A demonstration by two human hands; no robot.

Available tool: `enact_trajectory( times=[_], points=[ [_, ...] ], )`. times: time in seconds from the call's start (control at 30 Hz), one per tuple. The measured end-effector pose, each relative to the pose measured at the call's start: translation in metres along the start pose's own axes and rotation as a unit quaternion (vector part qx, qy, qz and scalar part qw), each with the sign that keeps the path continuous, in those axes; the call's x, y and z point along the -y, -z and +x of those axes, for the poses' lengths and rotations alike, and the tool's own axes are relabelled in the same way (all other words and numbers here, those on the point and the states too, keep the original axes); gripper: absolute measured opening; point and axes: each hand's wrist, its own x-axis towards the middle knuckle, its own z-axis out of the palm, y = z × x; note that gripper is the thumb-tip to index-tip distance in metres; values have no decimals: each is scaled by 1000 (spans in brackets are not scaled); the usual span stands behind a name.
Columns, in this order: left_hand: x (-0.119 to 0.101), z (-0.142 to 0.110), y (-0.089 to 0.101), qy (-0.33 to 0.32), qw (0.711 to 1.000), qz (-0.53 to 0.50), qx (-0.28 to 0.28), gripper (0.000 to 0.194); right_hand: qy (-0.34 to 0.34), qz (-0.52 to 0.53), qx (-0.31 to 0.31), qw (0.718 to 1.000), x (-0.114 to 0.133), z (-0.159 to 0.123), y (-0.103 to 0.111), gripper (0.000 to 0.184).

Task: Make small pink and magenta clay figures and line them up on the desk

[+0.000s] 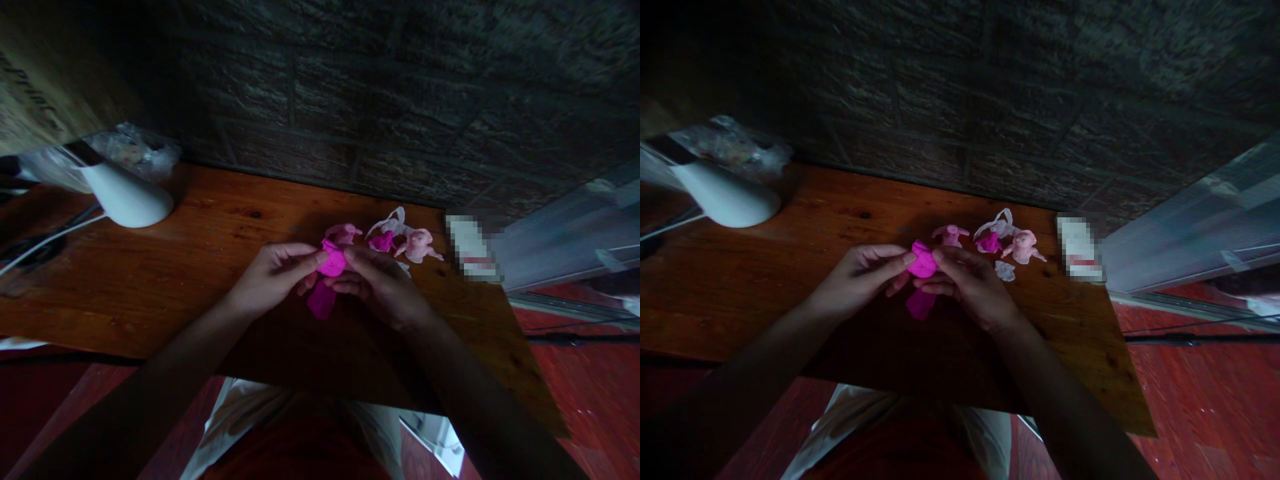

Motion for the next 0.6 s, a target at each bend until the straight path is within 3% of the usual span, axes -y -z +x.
enact_trajectory(
  times=[0.2, 0.4, 0.6],
  points=[
    [0, -1, -1, -30, 999, -1, -11, 15, 16, 13, -28, 999, -1, 3, 0, 28],
    [-1, -1, -7, -33, 999, -14, -30, 16, 51, -26, -20, 998, -1, 1, -2, 29],
    [3, 0, -4, -17, 998, -1, -60, 23, 46, -53, 4, 998, -1, -3, -1, 34]
  ],
)
